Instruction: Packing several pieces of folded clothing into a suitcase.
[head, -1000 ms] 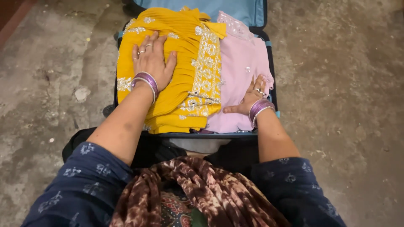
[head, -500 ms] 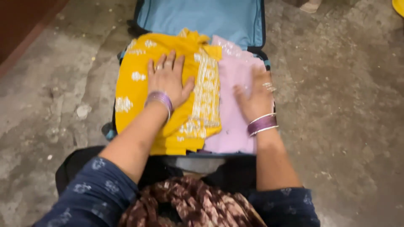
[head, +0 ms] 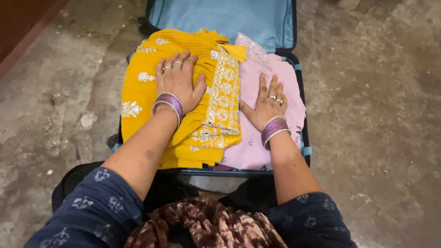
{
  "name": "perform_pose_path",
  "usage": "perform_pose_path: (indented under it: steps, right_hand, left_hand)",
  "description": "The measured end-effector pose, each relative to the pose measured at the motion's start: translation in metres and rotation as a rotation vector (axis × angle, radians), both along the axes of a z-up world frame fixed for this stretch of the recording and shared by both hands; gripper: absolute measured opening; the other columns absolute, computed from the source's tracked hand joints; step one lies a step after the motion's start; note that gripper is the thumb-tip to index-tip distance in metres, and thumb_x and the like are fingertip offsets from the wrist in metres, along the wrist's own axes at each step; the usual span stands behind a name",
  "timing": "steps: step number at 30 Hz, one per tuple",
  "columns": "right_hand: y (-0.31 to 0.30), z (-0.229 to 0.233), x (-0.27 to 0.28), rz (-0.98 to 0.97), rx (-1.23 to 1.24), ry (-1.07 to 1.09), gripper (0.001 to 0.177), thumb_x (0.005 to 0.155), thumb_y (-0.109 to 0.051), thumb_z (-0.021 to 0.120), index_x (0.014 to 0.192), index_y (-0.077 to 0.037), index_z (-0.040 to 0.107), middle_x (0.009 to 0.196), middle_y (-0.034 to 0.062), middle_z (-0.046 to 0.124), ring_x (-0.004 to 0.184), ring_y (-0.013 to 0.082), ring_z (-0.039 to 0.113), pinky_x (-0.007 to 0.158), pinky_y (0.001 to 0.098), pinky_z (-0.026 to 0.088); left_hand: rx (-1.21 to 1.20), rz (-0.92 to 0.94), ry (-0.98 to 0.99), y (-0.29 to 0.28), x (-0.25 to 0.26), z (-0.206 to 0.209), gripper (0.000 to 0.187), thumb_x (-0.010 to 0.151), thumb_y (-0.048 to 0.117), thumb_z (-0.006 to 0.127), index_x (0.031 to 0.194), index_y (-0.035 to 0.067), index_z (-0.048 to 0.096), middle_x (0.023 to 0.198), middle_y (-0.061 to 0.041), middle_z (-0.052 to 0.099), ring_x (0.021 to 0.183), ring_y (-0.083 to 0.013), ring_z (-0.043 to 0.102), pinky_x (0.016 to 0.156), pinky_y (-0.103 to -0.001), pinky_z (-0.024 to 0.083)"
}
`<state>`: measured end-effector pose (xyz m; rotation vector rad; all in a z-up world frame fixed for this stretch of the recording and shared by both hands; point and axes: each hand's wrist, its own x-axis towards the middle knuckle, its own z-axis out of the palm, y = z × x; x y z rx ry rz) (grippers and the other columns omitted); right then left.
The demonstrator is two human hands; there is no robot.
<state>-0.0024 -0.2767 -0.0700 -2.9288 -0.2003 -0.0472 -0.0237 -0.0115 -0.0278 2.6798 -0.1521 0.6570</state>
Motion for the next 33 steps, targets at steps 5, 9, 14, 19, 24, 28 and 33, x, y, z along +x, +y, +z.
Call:
perform_pose_path:
  steps: [5,9,14,19,24,28,33]
  right_hand:
    - [-0.004,0.022,-0.004,0.042,-0.016,0.011,0.109,0.084,-0.074,0.062,0.163,-0.012,0.018,0.165,0.0308,0.013,0.148,0.0519,0.021,0.115,0.0567,0.027]
    - [-0.026,0.034,-0.015,0.199,-0.029,-0.039,0.094,0.083,-0.062,0.074,0.151,-0.005,0.046,0.153,0.0346,0.036,0.136,0.0482,0.045,0.109,0.0479,0.041]
    - [-0.019,0.098,-0.058,0.091,0.046,0.142,0.057,0.074,-0.055,0.082,0.1,-0.004,0.073,0.108,0.0201,0.073,0.102,0.0345,0.07,0.094,0.0426,0.054]
    - [-0.011,0.041,-0.052,0.388,0.088,0.479,0.046,0.064,-0.052,0.087,0.077,-0.009,0.077,0.081,0.0154,0.076,0.08,0.0314,0.073,0.081,0.0413,0.057]
    - [0.012,0.007,-0.04,0.212,-0.147,0.314,0.022,0.078,-0.03,0.075,0.088,-0.011,0.081,0.099,0.0178,0.074,0.096,0.0362,0.07,0.088,0.0464,0.056]
    - [0.017,0.016,-0.045,0.139,-0.129,0.332,0.021,0.082,-0.03,0.07,0.092,-0.015,0.081,0.103,0.018,0.073,0.099,0.0369,0.069,0.091,0.0472,0.055]
    - [-0.007,0.011,-0.036,0.251,-0.07,0.348,0.029,0.072,-0.036,0.082,0.086,-0.011,0.081,0.09,0.0192,0.074,0.087,0.0349,0.072,0.086,0.044,0.056]
  left_hand:
    - [-0.004,-0.003,-0.018,0.003,-0.004,-0.002,0.053,0.096,0.038,0.056,0.141,0.008,0.058,0.15,-0.017,0.054,0.14,-0.0369,0.044,0.118,-0.057,0.022]
    - [0.009,0.033,0.087,-0.006,-0.016,0.017,0.058,0.095,0.04,0.056,0.143,0.009,0.054,0.154,-0.021,0.043,0.143,-0.0402,0.036,0.117,-0.063,0.013]
    - [0.086,0.043,0.04,-0.023,-0.07,0.05,0.068,0.089,0.047,0.058,0.146,0.009,0.051,0.159,-0.027,0.03,0.147,-0.0447,0.024,0.115,-0.068,0.003]
    - [0.145,-0.044,0.055,-0.019,-0.088,0.007,0.068,0.092,0.049,0.055,0.149,0.013,0.05,0.164,-0.022,0.028,0.151,-0.0427,0.022,0.12,-0.067,0.004]
    - [0.185,-0.06,-0.01,-0.02,-0.082,-0.01,0.067,0.094,0.049,0.052,0.151,0.013,0.049,0.166,-0.019,0.028,0.153,-0.0408,0.022,0.121,-0.065,0.005]
    - [0.186,-0.054,-0.008,-0.018,-0.082,-0.01,0.068,0.094,0.05,0.052,0.151,0.013,0.049,0.166,-0.019,0.027,0.153,-0.0407,0.021,0.121,-0.065,0.004]
    - [0.165,-0.076,0.019,-0.018,-0.082,0.013,0.065,0.091,0.05,0.055,0.145,0.012,0.053,0.159,-0.021,0.034,0.146,-0.0427,0.029,0.116,-0.065,0.012]
